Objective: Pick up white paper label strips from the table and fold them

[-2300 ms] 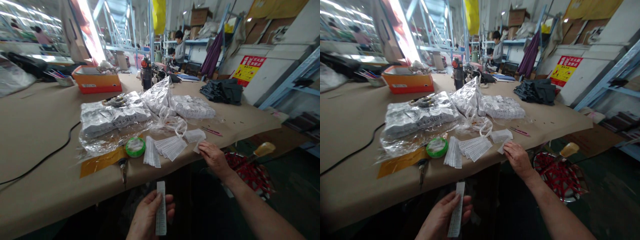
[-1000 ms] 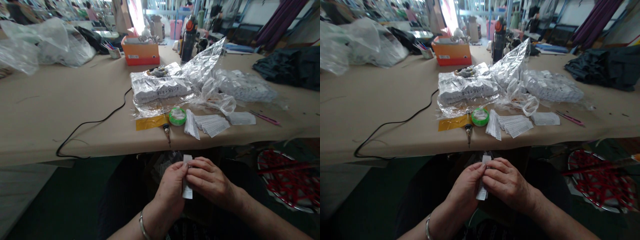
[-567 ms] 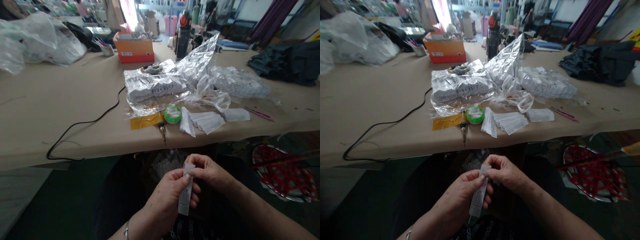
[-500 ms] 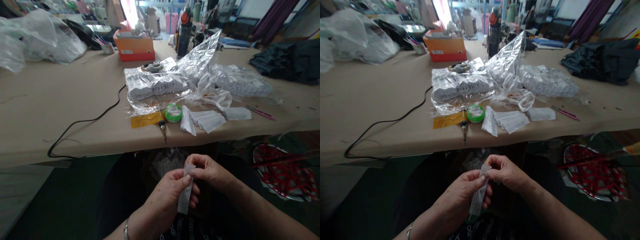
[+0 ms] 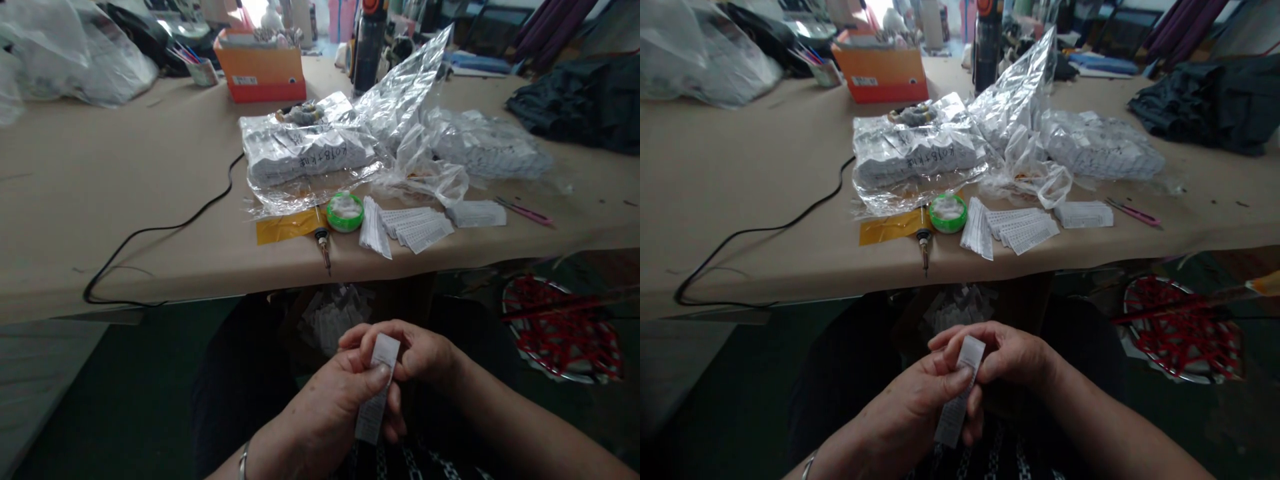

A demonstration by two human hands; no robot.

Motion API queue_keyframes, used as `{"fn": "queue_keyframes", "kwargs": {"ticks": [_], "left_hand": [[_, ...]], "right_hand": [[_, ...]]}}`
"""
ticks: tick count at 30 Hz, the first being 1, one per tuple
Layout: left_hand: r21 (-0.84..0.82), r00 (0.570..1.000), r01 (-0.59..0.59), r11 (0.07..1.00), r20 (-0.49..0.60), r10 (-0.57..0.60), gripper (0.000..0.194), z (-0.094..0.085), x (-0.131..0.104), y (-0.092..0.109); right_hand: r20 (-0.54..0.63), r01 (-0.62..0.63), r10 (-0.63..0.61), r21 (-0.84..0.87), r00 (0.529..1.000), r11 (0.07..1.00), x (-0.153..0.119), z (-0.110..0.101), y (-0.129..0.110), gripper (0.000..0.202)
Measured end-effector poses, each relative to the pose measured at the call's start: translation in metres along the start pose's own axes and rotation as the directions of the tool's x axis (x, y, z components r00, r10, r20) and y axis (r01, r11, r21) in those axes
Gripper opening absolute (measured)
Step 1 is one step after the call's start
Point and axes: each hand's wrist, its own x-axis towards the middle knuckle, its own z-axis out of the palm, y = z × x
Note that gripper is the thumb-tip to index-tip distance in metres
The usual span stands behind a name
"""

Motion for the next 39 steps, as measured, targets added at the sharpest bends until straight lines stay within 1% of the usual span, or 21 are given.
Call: {"fn": "queue_keyframes", "kwargs": {"ticks": [2,4,7,8,10,11,12,13,14,16,17,18,19,20,22,24,26,30,35,39], "left_hand": [[0.015,1.0,0.012,1.0,-0.027,-0.012,0.021,0.001,0.0,-0.001],[0.038,0.999,0.017,0.999,-0.043,-0.016,0.024,0.002,0.001,-0.002],[0.061,0.998,0.026,0.998,-0.052,-0.023,0.023,0.002,0.003,-0.002],[0.068,0.998,0.034,0.997,-0.054,-0.03,0.022,0.002,0.003,-0.002],[0.093,0.998,0.043,0.995,-0.051,-0.038,0.023,0.001,0.002,-0.002],[0.1,0.998,0.043,0.994,-0.05,-0.038,0.026,0.0,0.001,-0.002],[0.099,0.998,0.04,0.994,-0.05,-0.035,0.028,-0.001,0.0,-0.003],[0.088,0.998,0.03,0.996,-0.049,-0.026,0.029,-0.003,-0.002,-0.004],[0.07,0.999,0.015,0.997,-0.046,-0.012,0.028,-0.004,-0.003,-0.005],[0.034,0.999,-0.004,0.999,-0.048,0.006,0.025,-0.007,-0.007,-0.009],[0.025,0.999,0.0,1.0,-0.047,0.001,0.025,-0.007,-0.009,-0.01],[0.019,0.999,0.009,1.0,-0.047,-0.008,0.025,-0.008,-0.01,-0.012],[0.015,0.998,0.024,1.0,-0.05,-0.023,0.025,-0.008,-0.01,-0.013],[0.011,0.997,0.04,0.999,-0.059,-0.039,0.025,-0.008,-0.011,-0.015],[0.002,0.995,0.06,0.998,-0.077,-0.059,0.024,-0.007,-0.011,-0.017],[-0.011,0.994,0.063,0.998,-0.091,-0.064,0.025,-0.007,-0.01,-0.02],[-0.016,0.994,0.06,0.998,-0.091,-0.062,0.028,-0.008,-0.009,-0.022],[-0.015,0.995,0.059,0.998,-0.083,-0.06,0.03,-0.008,-0.008,-0.024],[-0.002,0.99,0.071,0.997,-0.124,-0.071,0.026,-0.006,-0.008,-0.023],[-0.014,0.987,0.085,0.996,-0.136,-0.086,0.029,-0.006,-0.008,-0.024]], "right_hand": [[0.019,-0.009,0.008,0.028,1.0,1.0,0.002,0.0,0.004,0.035],[-0.009,-0.007,0.007,0.037,1.0,0.999,0.003,-0.001,0.008,0.031],[-0.052,-0.02,0.021,0.016,0.998,1.0,0.003,0.0,0.011,0.03],[-0.057,-0.034,0.034,-0.001,0.998,0.999,0.002,0.002,0.011,0.033],[-0.078,-0.061,0.056,-0.061,0.995,0.996,-0.002,0.007,0.008,0.046],[-0.106,-0.058,0.045,-0.121,0.993,0.991,-0.005,0.01,0.006,0.053],[-0.149,-0.047,0.014,-0.222,0.989,0.974,-0.009,0.014,0.004,0.056],[-0.194,-0.032,-0.042,-0.364,0.98,0.931,-0.013,0.018,0.002,0.057],[-0.226,-0.015,-0.123,-0.526,0.966,0.85,-0.017,0.022,0.001,0.055],[-0.227,-0.017,-0.278,-0.802,0.933,0.598,-0.026,0.03,0.0,0.05],[-0.209,-0.031,-0.329,-0.881,0.921,0.472,-0.029,0.033,0.001,0.049],[-0.189,-0.043,-0.362,-0.926,0.913,0.375,-0.031,0.035,0.002,0.049],[-0.171,-0.05,-0.383,-0.951,0.908,0.306,-0.033,0.037,0.003,0.048],[-0.155,-0.053,-0.398,-0.965,0.904,0.255,-0.034,0.038,0.004,0.046],[-0.117,-0.041,-0.415,-0.981,0.902,0.187,-0.034,0.039,0.006,0.043],[-0.084,-0.02,-0.42,-0.988,0.904,0.155,-0.032,0.039,0.007,0.039],[-0.073,-0.012,-0.419,-0.989,0.905,0.147,-0.032,0.039,0.008,0.036],[-0.078,-0.016,-0.406,-0.988,0.91,0.153,-0.032,0.04,0.009,0.035],[-0.085,-0.019,-0.4,-0.986,0.912,0.167,-0.033,0.045,0.01,0.033],[-0.116,-0.049,-0.382,-0.982,0.917,0.18,-0.032,0.046,0.011,0.033]]}}
